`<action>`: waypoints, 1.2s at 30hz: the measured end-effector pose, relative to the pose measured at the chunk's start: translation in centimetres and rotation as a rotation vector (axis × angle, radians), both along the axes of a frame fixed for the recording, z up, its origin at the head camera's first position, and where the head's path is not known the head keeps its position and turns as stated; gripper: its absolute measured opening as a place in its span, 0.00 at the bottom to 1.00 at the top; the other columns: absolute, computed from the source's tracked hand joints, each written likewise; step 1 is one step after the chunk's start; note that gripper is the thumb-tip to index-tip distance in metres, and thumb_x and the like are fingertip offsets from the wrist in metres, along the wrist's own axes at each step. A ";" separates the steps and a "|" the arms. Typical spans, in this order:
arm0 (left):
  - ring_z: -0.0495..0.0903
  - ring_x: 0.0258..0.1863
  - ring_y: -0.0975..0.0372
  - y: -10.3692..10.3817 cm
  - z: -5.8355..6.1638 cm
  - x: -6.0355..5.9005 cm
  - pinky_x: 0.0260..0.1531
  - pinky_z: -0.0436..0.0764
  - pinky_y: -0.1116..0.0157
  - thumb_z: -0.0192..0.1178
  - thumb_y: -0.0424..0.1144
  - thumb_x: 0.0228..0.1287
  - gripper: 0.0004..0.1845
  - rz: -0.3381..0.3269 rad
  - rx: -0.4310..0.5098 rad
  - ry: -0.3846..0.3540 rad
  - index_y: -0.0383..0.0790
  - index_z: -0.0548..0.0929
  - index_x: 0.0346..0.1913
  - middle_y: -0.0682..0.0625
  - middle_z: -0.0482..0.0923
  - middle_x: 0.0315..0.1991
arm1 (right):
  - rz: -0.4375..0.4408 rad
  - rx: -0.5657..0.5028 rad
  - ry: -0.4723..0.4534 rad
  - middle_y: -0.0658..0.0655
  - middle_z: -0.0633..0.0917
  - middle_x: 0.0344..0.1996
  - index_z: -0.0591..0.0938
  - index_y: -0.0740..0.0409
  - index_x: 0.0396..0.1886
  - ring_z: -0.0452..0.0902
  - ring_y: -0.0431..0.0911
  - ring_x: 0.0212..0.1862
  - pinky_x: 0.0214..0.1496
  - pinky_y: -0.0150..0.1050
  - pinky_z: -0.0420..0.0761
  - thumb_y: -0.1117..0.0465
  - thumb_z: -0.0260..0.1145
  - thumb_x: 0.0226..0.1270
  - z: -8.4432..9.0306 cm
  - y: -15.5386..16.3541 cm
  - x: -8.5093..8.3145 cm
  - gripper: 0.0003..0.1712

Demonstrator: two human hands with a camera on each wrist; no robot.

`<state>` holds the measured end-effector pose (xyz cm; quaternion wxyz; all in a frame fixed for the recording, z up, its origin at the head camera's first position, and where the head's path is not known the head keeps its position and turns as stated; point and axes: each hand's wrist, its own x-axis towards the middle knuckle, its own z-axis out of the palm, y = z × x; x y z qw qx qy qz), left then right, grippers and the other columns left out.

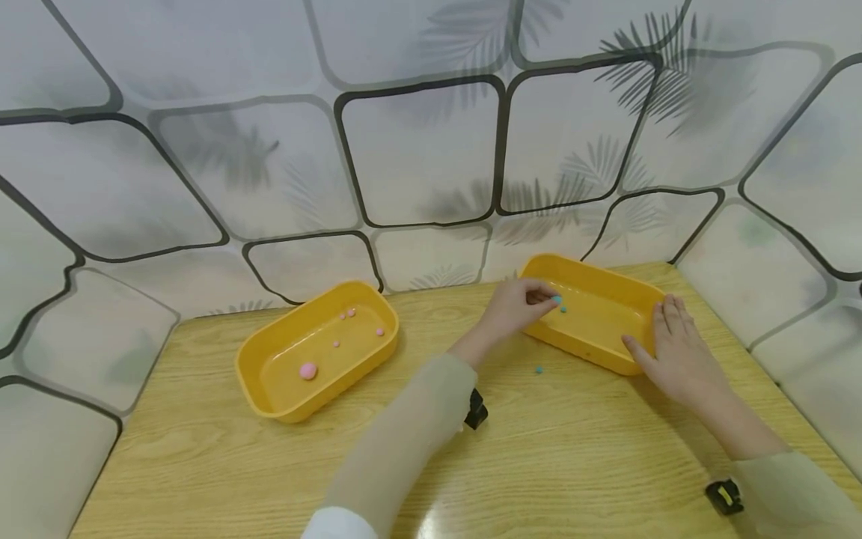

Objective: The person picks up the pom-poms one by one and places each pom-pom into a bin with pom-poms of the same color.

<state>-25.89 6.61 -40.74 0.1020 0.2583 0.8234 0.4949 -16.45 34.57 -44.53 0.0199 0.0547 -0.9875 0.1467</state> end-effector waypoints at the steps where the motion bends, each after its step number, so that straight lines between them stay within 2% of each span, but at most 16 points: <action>1: 0.86 0.44 0.62 0.1 0.0 -0.1 0.39 0.81 0.78 0.63 0.41 0.79 0.13 0.007 -0.003 0.001 0.39 0.89 0.57 0.46 0.90 0.51 | -0.001 -0.001 -0.001 0.85 0.35 0.80 0.42 0.87 0.78 0.28 0.76 0.83 0.87 0.63 0.27 0.37 0.40 0.88 0.0 0.0 0.0 0.55; 5: 0.86 0.46 0.60 0.3 -0.1 -0.4 0.40 0.81 0.78 0.63 0.40 0.79 0.13 0.021 -0.006 0.007 0.38 0.89 0.57 0.45 0.90 0.51 | -0.004 -0.002 -0.004 0.85 0.35 0.80 0.41 0.87 0.78 0.28 0.76 0.83 0.87 0.63 0.28 0.37 0.40 0.88 0.1 0.0 0.1 0.55; 13: 0.88 0.43 0.57 0.4 -0.4 -0.6 0.36 0.82 0.78 0.64 0.38 0.78 0.12 0.070 0.035 -0.036 0.37 0.90 0.55 0.43 0.91 0.48 | -0.007 -0.001 -0.001 0.85 0.35 0.80 0.42 0.87 0.79 0.29 0.76 0.84 0.87 0.63 0.29 0.37 0.40 0.88 0.1 -0.1 0.1 0.55; 18: 0.88 0.40 0.61 0.6 -0.5 -0.8 0.35 0.82 0.78 0.66 0.39 0.77 0.11 0.116 0.018 -0.035 0.38 0.91 0.53 0.44 0.91 0.46 | -0.003 -0.002 -0.003 0.85 0.36 0.80 0.42 0.87 0.79 0.29 0.76 0.84 0.87 0.63 0.29 0.37 0.40 0.88 0.1 -0.1 0.1 0.55; 26: 0.90 0.43 0.58 1.1 -0.4 -0.9 0.33 0.82 0.77 0.67 0.40 0.76 0.11 0.187 -0.039 -0.025 0.40 0.92 0.53 0.46 0.92 0.46 | 0.002 -0.010 0.006 0.84 0.34 0.80 0.42 0.87 0.79 0.29 0.76 0.84 0.88 0.63 0.28 0.37 0.41 0.88 0.1 -0.1 -0.1 0.54; 36: 0.91 0.45 0.57 1.2 -0.7 -1.1 0.35 0.85 0.75 0.67 0.37 0.75 0.12 0.214 -0.001 -0.028 0.39 0.91 0.55 0.46 0.92 0.48 | 0.006 -0.019 0.013 0.84 0.34 0.80 0.42 0.87 0.78 0.29 0.76 0.84 0.87 0.63 0.29 0.38 0.41 0.88 0.2 -0.1 -0.1 0.54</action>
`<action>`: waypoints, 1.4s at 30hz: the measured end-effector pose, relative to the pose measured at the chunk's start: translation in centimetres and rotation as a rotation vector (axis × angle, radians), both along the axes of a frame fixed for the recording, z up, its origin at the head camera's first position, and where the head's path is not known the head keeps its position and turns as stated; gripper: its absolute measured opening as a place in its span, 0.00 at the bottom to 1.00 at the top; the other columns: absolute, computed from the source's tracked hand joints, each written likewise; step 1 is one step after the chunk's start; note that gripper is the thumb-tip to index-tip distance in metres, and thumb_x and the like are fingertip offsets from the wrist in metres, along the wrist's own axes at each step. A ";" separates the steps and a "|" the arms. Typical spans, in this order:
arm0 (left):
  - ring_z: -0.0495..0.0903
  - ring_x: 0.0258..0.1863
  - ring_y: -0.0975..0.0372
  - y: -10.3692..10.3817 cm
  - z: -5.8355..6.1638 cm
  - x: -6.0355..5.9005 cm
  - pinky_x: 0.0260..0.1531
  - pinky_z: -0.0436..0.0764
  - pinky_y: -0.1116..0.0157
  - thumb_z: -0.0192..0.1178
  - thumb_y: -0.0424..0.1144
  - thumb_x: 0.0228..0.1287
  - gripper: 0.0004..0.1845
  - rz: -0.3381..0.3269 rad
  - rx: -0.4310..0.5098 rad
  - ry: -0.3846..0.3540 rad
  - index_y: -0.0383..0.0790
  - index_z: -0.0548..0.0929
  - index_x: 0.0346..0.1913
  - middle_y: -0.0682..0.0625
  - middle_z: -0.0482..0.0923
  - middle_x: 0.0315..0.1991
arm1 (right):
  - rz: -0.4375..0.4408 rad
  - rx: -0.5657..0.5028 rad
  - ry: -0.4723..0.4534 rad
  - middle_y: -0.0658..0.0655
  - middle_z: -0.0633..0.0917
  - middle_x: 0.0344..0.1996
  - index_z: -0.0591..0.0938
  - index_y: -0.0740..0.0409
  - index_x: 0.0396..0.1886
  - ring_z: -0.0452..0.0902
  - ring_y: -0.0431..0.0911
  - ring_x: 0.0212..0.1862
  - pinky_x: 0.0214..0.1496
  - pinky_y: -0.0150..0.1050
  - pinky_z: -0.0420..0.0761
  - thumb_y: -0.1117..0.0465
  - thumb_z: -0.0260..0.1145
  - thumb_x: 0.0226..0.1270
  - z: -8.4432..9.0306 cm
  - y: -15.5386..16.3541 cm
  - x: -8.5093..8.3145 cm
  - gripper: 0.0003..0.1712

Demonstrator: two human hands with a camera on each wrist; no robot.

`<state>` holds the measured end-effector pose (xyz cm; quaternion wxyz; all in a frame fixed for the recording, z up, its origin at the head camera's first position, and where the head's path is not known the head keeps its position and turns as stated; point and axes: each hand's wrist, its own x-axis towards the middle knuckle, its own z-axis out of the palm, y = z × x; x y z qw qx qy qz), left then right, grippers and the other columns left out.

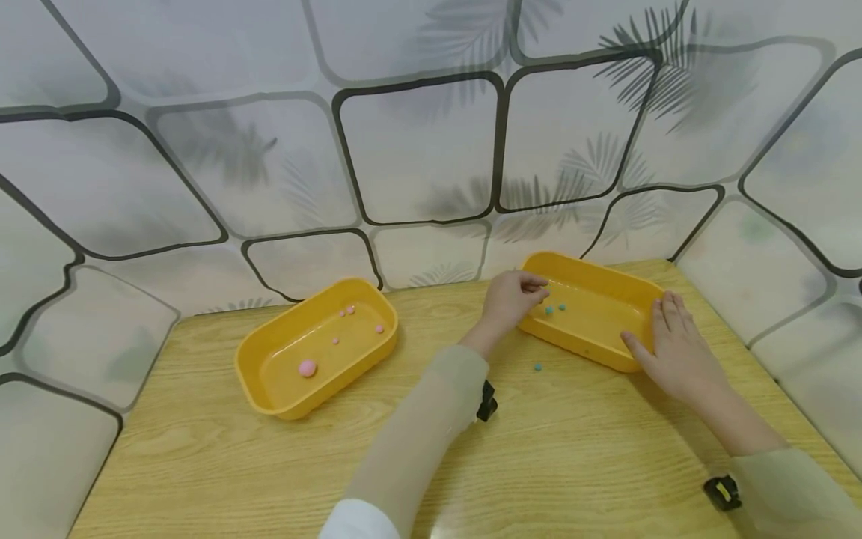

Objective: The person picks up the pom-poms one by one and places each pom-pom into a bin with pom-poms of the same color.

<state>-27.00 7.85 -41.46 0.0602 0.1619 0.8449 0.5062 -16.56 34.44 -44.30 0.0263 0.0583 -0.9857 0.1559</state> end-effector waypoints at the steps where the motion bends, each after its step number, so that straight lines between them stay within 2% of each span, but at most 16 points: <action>1: 0.91 0.45 0.57 0.0 0.0 0.0 0.35 0.85 0.75 0.67 0.37 0.76 0.12 0.000 0.003 -0.002 0.38 0.91 0.56 0.46 0.92 0.48 | 0.000 0.000 0.001 0.84 0.34 0.80 0.42 0.87 0.78 0.29 0.76 0.84 0.87 0.64 0.29 0.38 0.41 0.88 0.0 0.0 0.0 0.54; 16: 0.90 0.44 0.56 -0.6 0.0 0.3 0.32 0.82 0.78 0.65 0.35 0.76 0.11 -0.036 0.095 -0.002 0.35 0.90 0.55 0.42 0.92 0.47 | 0.003 0.012 0.002 0.85 0.35 0.80 0.42 0.88 0.78 0.29 0.76 0.83 0.87 0.63 0.28 0.38 0.41 0.88 -0.2 0.1 0.0 0.54; 20: 0.90 0.42 0.57 -1.0 0.0 0.6 0.38 0.87 0.73 0.66 0.34 0.76 0.11 -0.041 0.130 -0.009 0.35 0.91 0.55 0.42 0.92 0.47 | 0.004 0.013 0.005 0.85 0.36 0.80 0.43 0.88 0.78 0.29 0.77 0.83 0.87 0.63 0.28 0.38 0.41 0.88 -0.3 0.1 0.0 0.54; 22: 0.90 0.40 0.58 -1.3 -0.1 0.7 0.50 0.87 0.72 0.66 0.34 0.75 0.11 -0.038 0.137 -0.003 0.35 0.91 0.54 0.42 0.93 0.46 | 0.004 0.012 0.007 0.86 0.37 0.80 0.43 0.88 0.78 0.29 0.77 0.83 0.88 0.63 0.28 0.38 0.41 0.88 -0.3 0.1 0.1 0.54; 24: 0.90 0.38 0.59 -1.5 -0.3 0.8 0.51 0.88 0.70 0.67 0.34 0.75 0.10 -0.041 0.140 0.000 0.35 0.91 0.53 0.42 0.93 0.44 | 0.003 0.011 0.007 0.86 0.37 0.80 0.43 0.88 0.78 0.30 0.77 0.83 0.88 0.63 0.29 0.38 0.41 0.88 -0.3 0.1 0.1 0.54; 27: 0.89 0.36 0.61 -1.9 -0.6 1.0 0.47 0.87 0.74 0.67 0.34 0.75 0.10 -0.048 0.159 -0.008 0.34 0.91 0.52 0.42 0.93 0.43 | 0.003 0.011 0.007 0.86 0.38 0.80 0.44 0.88 0.78 0.30 0.77 0.83 0.87 0.64 0.29 0.38 0.41 0.88 -0.2 0.1 0.0 0.54; 29: 0.89 0.36 0.60 -2.3 -0.8 1.3 0.36 0.86 0.75 0.67 0.33 0.75 0.10 -0.059 0.185 -0.030 0.32 0.91 0.52 0.40 0.92 0.44 | 0.002 0.012 0.006 0.86 0.37 0.80 0.44 0.88 0.78 0.30 0.77 0.83 0.87 0.64 0.29 0.38 0.41 0.88 -0.2 0.1 0.1 0.54; 34: 0.90 0.40 0.54 -3.0 -1.3 1.9 0.35 0.85 0.77 0.66 0.32 0.75 0.10 -0.070 0.229 -0.058 0.30 0.90 0.52 0.37 0.92 0.45 | -0.001 0.010 0.003 0.85 0.36 0.80 0.43 0.88 0.78 0.29 0.76 0.84 0.87 0.64 0.29 0.38 0.41 0.88 -0.3 0.1 0.1 0.54; 42: 0.90 0.39 0.56 -3.6 -1.8 2.9 0.35 0.85 0.77 0.68 0.32 0.73 0.08 -0.062 0.243 -0.072 0.33 0.92 0.49 0.38 0.92 0.44 | 0.001 0.014 -0.001 0.85 0.36 0.80 0.43 0.88 0.78 0.29 0.76 0.84 0.87 0.64 0.30 0.38 0.41 0.88 -0.2 0.0 0.1 0.54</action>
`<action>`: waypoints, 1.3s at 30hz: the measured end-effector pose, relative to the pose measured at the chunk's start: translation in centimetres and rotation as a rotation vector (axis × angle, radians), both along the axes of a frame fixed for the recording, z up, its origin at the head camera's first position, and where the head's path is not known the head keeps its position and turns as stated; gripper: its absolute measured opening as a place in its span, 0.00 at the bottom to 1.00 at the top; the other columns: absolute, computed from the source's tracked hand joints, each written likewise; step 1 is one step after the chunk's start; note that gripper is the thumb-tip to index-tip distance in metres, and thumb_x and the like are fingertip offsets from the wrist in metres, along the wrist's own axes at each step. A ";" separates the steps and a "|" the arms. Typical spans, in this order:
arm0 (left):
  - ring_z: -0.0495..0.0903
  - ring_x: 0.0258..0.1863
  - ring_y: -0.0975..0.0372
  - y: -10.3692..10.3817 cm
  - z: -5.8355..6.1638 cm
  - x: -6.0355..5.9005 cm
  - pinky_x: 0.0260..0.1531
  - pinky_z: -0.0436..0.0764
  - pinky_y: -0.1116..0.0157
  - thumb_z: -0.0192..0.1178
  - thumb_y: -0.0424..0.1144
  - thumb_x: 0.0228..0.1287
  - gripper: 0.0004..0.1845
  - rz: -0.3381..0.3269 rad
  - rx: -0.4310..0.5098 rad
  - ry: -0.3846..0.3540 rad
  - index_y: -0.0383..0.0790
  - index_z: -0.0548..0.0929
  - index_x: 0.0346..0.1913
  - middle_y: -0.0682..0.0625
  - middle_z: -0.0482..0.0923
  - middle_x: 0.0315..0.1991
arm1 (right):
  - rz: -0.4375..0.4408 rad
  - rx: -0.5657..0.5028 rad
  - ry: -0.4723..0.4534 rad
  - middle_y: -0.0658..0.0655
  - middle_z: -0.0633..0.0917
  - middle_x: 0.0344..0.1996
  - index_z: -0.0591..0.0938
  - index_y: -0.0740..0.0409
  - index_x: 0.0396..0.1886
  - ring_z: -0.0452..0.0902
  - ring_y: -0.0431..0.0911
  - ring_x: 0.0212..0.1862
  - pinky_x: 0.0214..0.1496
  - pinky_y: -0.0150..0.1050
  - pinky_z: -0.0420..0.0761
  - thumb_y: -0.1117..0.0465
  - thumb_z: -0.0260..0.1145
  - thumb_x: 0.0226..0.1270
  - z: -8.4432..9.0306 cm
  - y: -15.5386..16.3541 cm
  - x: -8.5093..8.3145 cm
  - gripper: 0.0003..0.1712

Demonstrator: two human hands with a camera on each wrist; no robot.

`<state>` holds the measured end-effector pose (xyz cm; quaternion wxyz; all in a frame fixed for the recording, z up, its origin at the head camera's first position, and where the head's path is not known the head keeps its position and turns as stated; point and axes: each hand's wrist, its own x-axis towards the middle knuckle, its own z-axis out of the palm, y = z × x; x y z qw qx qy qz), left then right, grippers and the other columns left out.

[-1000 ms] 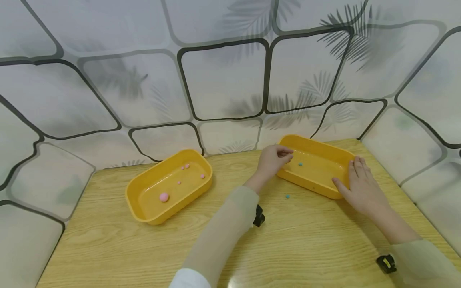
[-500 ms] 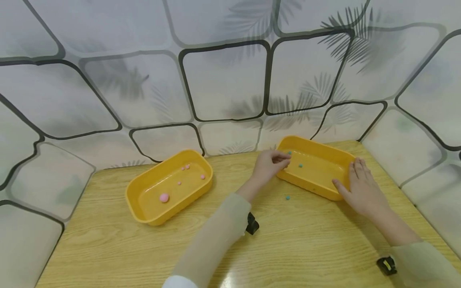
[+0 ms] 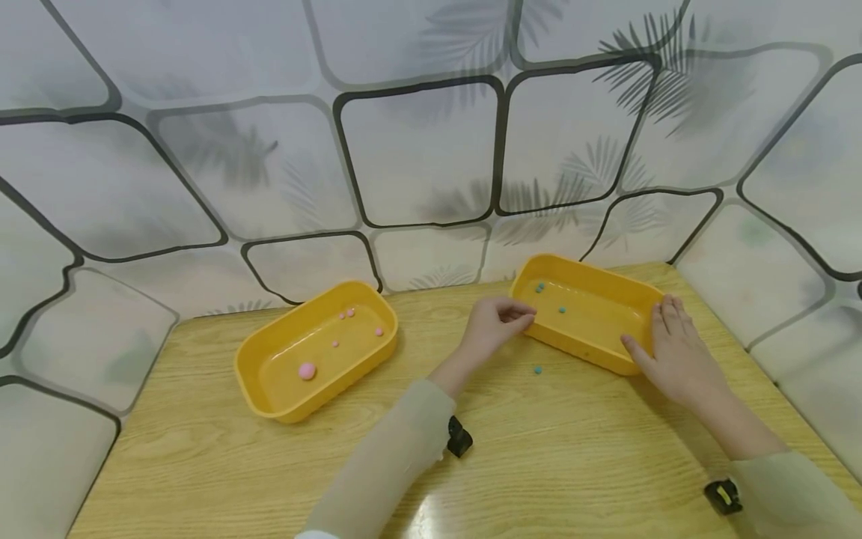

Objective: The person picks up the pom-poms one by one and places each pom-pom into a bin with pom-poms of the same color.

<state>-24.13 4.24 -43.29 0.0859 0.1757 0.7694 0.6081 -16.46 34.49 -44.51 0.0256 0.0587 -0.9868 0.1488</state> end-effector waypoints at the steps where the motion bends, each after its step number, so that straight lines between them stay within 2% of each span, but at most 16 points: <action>1: 0.90 0.38 0.58 -0.1 -0.1 0.1 0.35 0.85 0.76 0.68 0.32 0.73 0.08 0.000 0.002 -0.004 0.33 0.92 0.49 0.38 0.92 0.44 | 0.001 0.000 0.001 0.85 0.36 0.80 0.43 0.88 0.78 0.29 0.76 0.84 0.87 0.64 0.30 0.38 0.41 0.88 0.0 0.0 0.0 0.54; 7: 0.84 0.32 0.69 -0.2 -0.7 0.7 0.33 0.82 0.79 0.69 0.33 0.72 0.07 -0.009 -0.035 0.013 0.33 0.92 0.47 0.39 0.92 0.44 | 0.001 -0.002 0.002 0.83 0.34 0.80 0.42 0.87 0.79 0.28 0.76 0.84 0.88 0.63 0.28 0.38 0.41 0.88 -0.1 0.0 0.0 0.54; 13: 0.85 0.32 0.68 -0.2 -1.7 0.8 0.30 0.80 0.80 0.69 0.32 0.72 0.07 -0.041 -0.050 -0.004 0.31 0.92 0.46 0.37 0.92 0.42 | 0.001 -0.008 0.003 0.83 0.33 0.80 0.42 0.87 0.79 0.26 0.75 0.84 0.87 0.63 0.28 0.38 0.41 0.88 -0.1 0.0 0.0 0.54; 21: 0.80 0.32 0.73 -0.3 -2.3 1.1 0.33 0.80 0.79 0.69 0.34 0.72 0.07 -0.067 -0.137 -0.041 0.34 0.93 0.46 0.42 0.92 0.43 | 0.001 -0.007 -0.007 0.83 0.32 0.80 0.42 0.88 0.78 0.27 0.75 0.84 0.87 0.64 0.28 0.38 0.41 0.88 0.1 -0.1 0.0 0.54; 33: 0.81 0.33 0.73 -0.1 -3.4 1.3 0.35 0.81 0.79 0.71 0.32 0.70 0.07 -0.157 -0.227 -0.027 0.36 0.93 0.46 0.45 0.92 0.42 | 0.005 0.004 -0.010 0.84 0.33 0.80 0.42 0.88 0.78 0.27 0.76 0.84 0.87 0.64 0.29 0.38 0.40 0.88 0.1 -0.1 0.0 0.54; 39: 0.82 0.32 0.74 0.0 -3.5 1.4 0.36 0.83 0.80 0.73 0.33 0.68 0.08 -0.226 -0.306 0.040 0.35 0.92 0.47 0.47 0.92 0.40 | 0.007 0.000 0.003 0.85 0.35 0.80 0.43 0.88 0.78 0.28 0.76 0.84 0.87 0.63 0.28 0.39 0.41 0.88 0.0 0.0 0.0 0.54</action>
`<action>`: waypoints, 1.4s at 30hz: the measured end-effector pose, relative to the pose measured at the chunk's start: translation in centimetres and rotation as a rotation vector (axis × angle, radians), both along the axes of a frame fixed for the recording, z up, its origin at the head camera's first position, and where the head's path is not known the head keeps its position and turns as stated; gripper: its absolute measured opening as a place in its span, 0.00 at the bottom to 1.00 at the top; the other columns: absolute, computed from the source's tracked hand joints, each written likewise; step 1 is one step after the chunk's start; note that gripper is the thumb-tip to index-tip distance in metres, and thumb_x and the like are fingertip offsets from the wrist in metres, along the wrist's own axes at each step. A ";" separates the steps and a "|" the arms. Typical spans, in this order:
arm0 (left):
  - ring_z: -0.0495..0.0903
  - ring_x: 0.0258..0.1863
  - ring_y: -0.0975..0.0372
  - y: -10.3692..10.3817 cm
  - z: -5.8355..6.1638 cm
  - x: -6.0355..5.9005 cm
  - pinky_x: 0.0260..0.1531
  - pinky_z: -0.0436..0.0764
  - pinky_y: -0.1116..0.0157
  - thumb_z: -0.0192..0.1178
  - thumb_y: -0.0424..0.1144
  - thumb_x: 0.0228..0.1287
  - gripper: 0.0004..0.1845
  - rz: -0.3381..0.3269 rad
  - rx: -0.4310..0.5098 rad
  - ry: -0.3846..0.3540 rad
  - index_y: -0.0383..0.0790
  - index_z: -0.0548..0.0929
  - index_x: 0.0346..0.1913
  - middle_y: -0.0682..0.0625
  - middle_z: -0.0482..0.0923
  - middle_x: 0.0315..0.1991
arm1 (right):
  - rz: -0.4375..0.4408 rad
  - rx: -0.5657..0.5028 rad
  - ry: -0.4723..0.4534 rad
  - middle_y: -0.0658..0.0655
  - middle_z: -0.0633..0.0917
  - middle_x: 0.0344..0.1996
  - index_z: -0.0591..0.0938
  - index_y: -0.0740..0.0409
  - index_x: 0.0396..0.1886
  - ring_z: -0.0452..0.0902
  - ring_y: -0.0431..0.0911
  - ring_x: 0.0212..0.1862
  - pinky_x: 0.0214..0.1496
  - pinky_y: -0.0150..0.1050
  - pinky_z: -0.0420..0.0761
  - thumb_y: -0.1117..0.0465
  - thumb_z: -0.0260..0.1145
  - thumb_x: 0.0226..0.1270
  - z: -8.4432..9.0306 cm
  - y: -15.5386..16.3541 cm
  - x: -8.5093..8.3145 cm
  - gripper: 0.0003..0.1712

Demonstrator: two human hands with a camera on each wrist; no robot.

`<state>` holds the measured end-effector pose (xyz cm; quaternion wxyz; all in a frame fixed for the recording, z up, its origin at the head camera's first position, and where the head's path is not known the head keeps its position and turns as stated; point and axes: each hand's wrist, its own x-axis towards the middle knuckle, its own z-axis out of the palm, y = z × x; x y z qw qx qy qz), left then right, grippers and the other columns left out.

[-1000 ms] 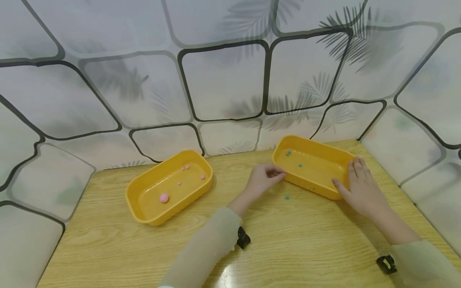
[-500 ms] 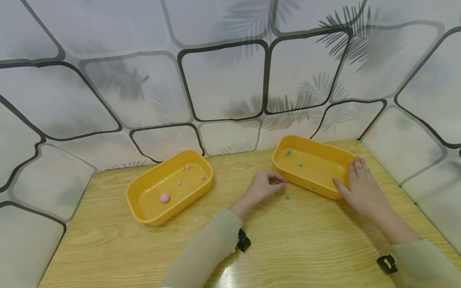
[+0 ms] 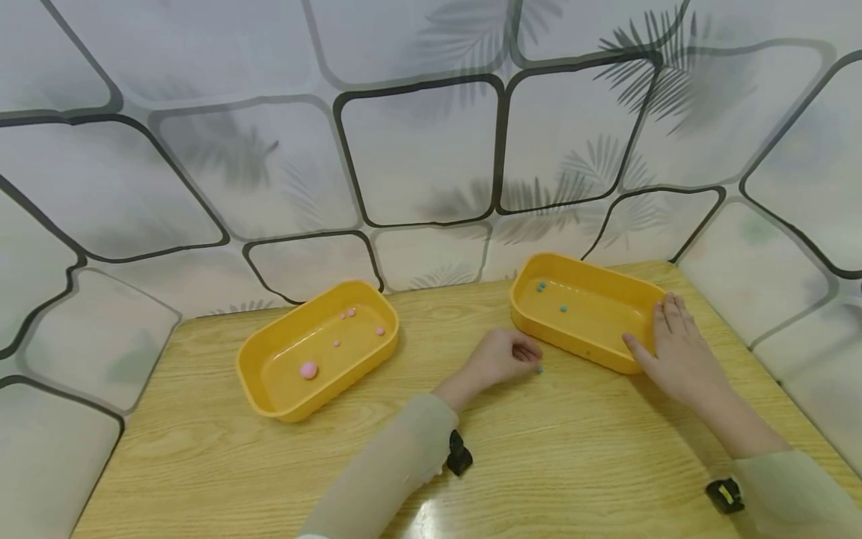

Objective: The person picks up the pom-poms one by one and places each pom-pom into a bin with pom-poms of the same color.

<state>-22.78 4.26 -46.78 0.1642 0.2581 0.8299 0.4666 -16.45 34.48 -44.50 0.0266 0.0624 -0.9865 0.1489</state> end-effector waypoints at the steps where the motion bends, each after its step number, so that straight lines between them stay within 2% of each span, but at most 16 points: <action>1: 0.82 0.31 0.74 0.0 0.0 0.0 0.36 0.83 0.80 0.74 0.33 0.67 0.08 -0.012 -0.011 0.010 0.35 0.92 0.47 0.48 0.92 0.39 | 0.000 -0.001 0.001 0.85 0.35 0.80 0.43 0.88 0.78 0.28 0.76 0.84 0.87 0.63 0.28 0.39 0.42 0.88 0.0 0.0 0.0 0.53; 14: 0.80 0.32 0.74 0.6 0.2 0.2 0.36 0.80 0.82 0.74 0.34 0.67 0.07 -0.097 -0.161 0.148 0.39 0.92 0.45 0.51 0.90 0.38 | -0.004 -0.007 -0.012 0.84 0.34 0.80 0.42 0.88 0.78 0.27 0.75 0.84 0.87 0.63 0.27 0.38 0.41 0.88 0.2 0.0 0.2 0.54; 24: 0.80 0.32 0.75 0.7 0.3 0.2 0.36 0.78 0.84 0.74 0.36 0.68 0.04 -0.106 -0.210 0.212 0.41 0.93 0.42 0.53 0.91 0.36 | -0.005 -0.009 -0.004 0.84 0.34 0.80 0.43 0.88 0.78 0.26 0.75 0.84 0.87 0.63 0.28 0.38 0.41 0.88 0.0 0.0 0.0 0.53; 29: 0.80 0.31 0.75 0.7 0.3 0.1 0.35 0.78 0.83 0.74 0.37 0.68 0.03 -0.115 -0.226 0.226 0.42 0.93 0.41 0.54 0.91 0.36 | -0.007 -0.008 -0.007 0.85 0.35 0.80 0.43 0.88 0.78 0.27 0.76 0.84 0.87 0.64 0.29 0.38 0.41 0.88 0.0 0.0 0.0 0.54; 34: 0.79 0.31 0.75 0.6 0.4 0.1 0.34 0.77 0.82 0.72 0.37 0.70 0.03 -0.107 -0.219 0.208 0.43 0.93 0.41 0.54 0.90 0.35 | -0.007 -0.002 -0.010 0.85 0.35 0.80 0.43 0.88 0.78 0.28 0.76 0.83 0.87 0.64 0.29 0.38 0.40 0.88 0.1 0.0 0.0 0.54; 42: 0.78 0.30 0.76 0.5 0.3 0.2 0.35 0.77 0.82 0.71 0.38 0.71 0.04 -0.067 -0.155 0.172 0.42 0.93 0.41 0.53 0.91 0.35 | -0.007 -0.002 -0.013 0.85 0.35 0.80 0.42 0.88 0.78 0.28 0.76 0.83 0.87 0.65 0.29 0.38 0.40 0.88 0.1 0.0 0.0 0.54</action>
